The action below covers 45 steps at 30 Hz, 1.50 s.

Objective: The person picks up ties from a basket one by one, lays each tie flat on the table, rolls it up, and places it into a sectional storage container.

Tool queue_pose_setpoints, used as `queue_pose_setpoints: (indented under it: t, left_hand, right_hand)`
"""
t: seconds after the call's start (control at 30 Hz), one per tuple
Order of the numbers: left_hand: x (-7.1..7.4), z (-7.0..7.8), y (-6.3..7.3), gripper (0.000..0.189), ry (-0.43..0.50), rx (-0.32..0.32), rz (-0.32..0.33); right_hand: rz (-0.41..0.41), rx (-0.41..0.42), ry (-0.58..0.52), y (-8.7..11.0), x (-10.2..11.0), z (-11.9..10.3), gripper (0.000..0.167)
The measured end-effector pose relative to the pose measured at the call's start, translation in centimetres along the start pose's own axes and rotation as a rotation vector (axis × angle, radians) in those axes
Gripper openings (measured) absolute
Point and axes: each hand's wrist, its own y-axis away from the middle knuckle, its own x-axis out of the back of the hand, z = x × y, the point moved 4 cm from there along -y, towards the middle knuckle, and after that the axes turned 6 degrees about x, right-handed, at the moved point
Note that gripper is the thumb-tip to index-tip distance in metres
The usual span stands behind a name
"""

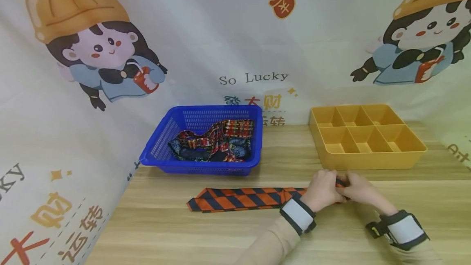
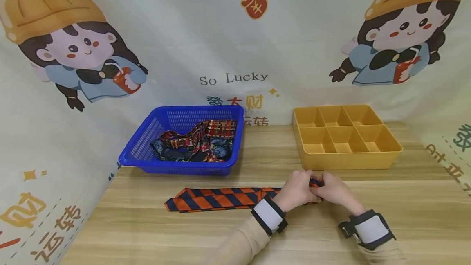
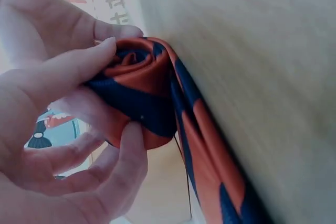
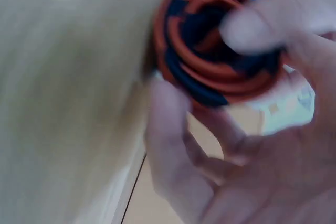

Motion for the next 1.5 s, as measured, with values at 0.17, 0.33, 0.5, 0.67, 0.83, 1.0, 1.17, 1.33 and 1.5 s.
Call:
queue_pose_setpoints:
  t: [0.17,0.33,0.5,0.67,0.83,1.0,1.17,1.33,1.5]
  left_hand:
    - [-0.1,-0.7,-0.1,0.045,0.174,0.093,-0.095]
    - [-0.6,-0.9,0.0,0.049,0.212,0.142,-0.145]
    - [0.0,-0.1,0.4,0.048,-0.01,0.018,-0.033]
    - [0.4,0.1,0.5,0.029,-0.034,-0.008,0.023]
    - [0.0,-0.7,0.4,0.033,0.109,0.081,-0.058]
    - [-0.3,-2.0,0.4,0.053,0.18,0.04,-0.123]
    - [-0.3,-3.5,0.7,0.051,-0.028,0.054,-0.159]
    - [-0.4,-3.4,0.8,0.046,-0.167,0.039,-0.139]
    - [-0.3,-2.4,1.0,0.068,-0.062,-0.052,-0.086]
  right_hand:
    - [-0.149,-0.038,-0.159,0.2,0.4,0.5,0.036]
    - [-0.052,-0.059,-0.065,0.0,0.2,0.6,0.034]
    - [0.07,-0.067,0.091,-0.2,-0.1,0.0,0.03]
    - [0.018,-0.019,-0.009,-0.2,-0.3,0.0,0.027]
    - [-0.156,-0.025,-0.256,0.0,-0.4,0.8,0.038]
    - [-0.138,-0.034,-0.259,-0.2,-0.4,0.8,0.033]
    - [-0.026,-0.05,-0.153,-0.2,-0.2,0.3,0.031]
    - [0.063,-0.081,0.049,-0.3,0.2,-0.7,0.034]
    - [0.1,-0.085,0.229,-0.6,-0.3,-2.2,0.046]
